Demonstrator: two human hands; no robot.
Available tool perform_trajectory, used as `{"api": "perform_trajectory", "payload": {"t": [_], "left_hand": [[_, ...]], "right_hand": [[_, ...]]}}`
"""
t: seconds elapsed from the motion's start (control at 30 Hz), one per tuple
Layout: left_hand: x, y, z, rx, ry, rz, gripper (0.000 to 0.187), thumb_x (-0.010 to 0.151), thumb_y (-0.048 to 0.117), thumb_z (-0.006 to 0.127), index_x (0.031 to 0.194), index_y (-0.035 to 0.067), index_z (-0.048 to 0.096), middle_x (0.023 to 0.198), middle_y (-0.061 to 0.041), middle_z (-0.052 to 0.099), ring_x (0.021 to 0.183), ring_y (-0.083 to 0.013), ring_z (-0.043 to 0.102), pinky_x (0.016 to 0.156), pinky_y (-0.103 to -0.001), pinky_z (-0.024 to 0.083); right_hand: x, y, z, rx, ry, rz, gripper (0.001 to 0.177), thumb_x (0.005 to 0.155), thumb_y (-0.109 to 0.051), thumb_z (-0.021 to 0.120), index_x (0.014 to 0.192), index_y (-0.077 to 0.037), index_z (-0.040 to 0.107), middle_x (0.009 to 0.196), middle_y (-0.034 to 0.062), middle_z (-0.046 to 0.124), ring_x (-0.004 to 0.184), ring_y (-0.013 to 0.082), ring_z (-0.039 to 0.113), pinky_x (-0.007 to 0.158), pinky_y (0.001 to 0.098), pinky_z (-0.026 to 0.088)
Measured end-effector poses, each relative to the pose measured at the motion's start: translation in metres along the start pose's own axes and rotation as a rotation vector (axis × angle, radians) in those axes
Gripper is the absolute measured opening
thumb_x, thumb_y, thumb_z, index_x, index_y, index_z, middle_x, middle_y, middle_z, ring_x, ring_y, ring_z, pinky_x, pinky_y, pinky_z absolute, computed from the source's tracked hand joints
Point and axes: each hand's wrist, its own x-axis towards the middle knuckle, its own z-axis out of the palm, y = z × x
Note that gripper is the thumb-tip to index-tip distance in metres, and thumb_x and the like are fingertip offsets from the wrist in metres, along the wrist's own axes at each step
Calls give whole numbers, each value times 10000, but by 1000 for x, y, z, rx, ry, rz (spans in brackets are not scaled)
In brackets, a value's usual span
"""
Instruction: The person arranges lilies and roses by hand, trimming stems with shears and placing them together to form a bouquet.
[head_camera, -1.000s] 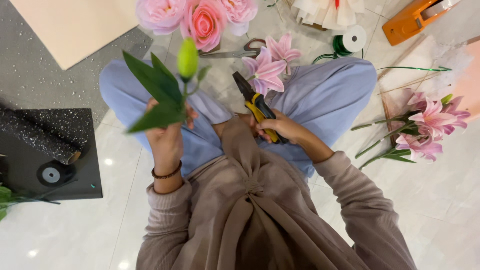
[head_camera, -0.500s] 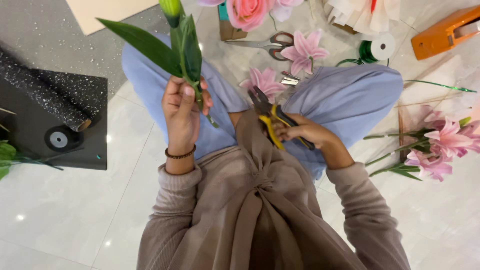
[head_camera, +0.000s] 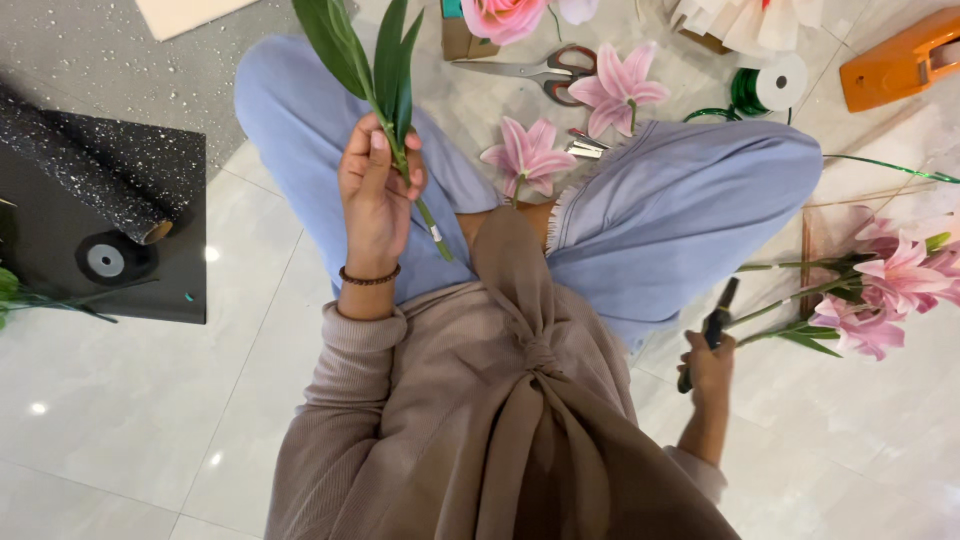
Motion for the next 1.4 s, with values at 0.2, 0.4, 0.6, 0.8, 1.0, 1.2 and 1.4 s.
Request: {"api": "perform_trajectory", "payload": {"t": [0.2, 0.4, 0.6, 0.8, 1.0, 1.2, 1.4], "left_hand": [[-1, 1, -5, 47, 23, 19, 292, 1114, 251, 519, 1309, 34, 542, 953, -150, 642, 635, -121, 582, 479, -192, 441], [1, 11, -18, 77, 117, 49, 283, 1130, 250, 479, 1331, 57, 536, 1001, -127, 646, 663, -122, 585, 495, -204, 440], [-9, 22, -14, 87, 233, 63, 278, 1143, 239, 436, 1323, 59, 549, 996, -81, 644, 655, -108, 555, 501, -204, 421], [-9, 26, -35, 91, 280, 27, 251, 1134, 250, 429, 1278, 74, 536, 1062, -87, 661, 718, -121, 590, 552, -207, 436], [32, -7, -51, 97, 241, -24, 231, 1119, 169, 465, 1327, 76, 506, 1232, -88, 680, 910, -147, 687, 734, -252, 550], [98, -24, -40, 262, 212, 73, 564, 1193, 58, 564, 1637, 170, 233, 1624, -174, 223, 1482, -370, 293, 1249, -490, 309], [80, -29, -36, 582, 105, 102, 518, 1155, 23, 538, 1615, 119, 321, 1583, -198, 274, 1439, -413, 231, 1233, -555, 266]], "right_hand": [[-4, 51, 44, -375, 121, -145, 544, 904, -219, 744, 1290, 76, 500, 908, 240, 657, 831, 408, 676, 682, 521, 533], [-15, -69, 24, -530, 279, -762, 132, 1005, -16, 756, 1123, 32, 723, 1001, 217, 686, 916, 381, 680, 773, 453, 560], [-53, -201, 161, -346, -305, -1058, 242, 1046, -115, 676, 1279, -51, 680, 858, 171, 695, 780, 351, 697, 685, 423, 563], [-21, -193, 255, -227, -671, -772, 186, 1034, -214, 657, 1039, -55, 753, 845, 173, 777, 716, 274, 775, 654, 366, 618], [1, -182, 196, 234, -680, -485, 186, 1053, -102, 612, 1206, -3, 579, 989, 229, 760, 839, 247, 784, 686, 290, 649], [12, -200, 176, 412, -495, -562, 366, 1049, -132, 628, 1355, -17, 462, 1037, 176, 759, 965, 187, 758, 842, 266, 626], [54, -219, 184, 468, -401, -689, 276, 1075, -103, 579, 1320, -29, 473, 1024, 185, 759, 929, 212, 756, 800, 318, 635]]}}
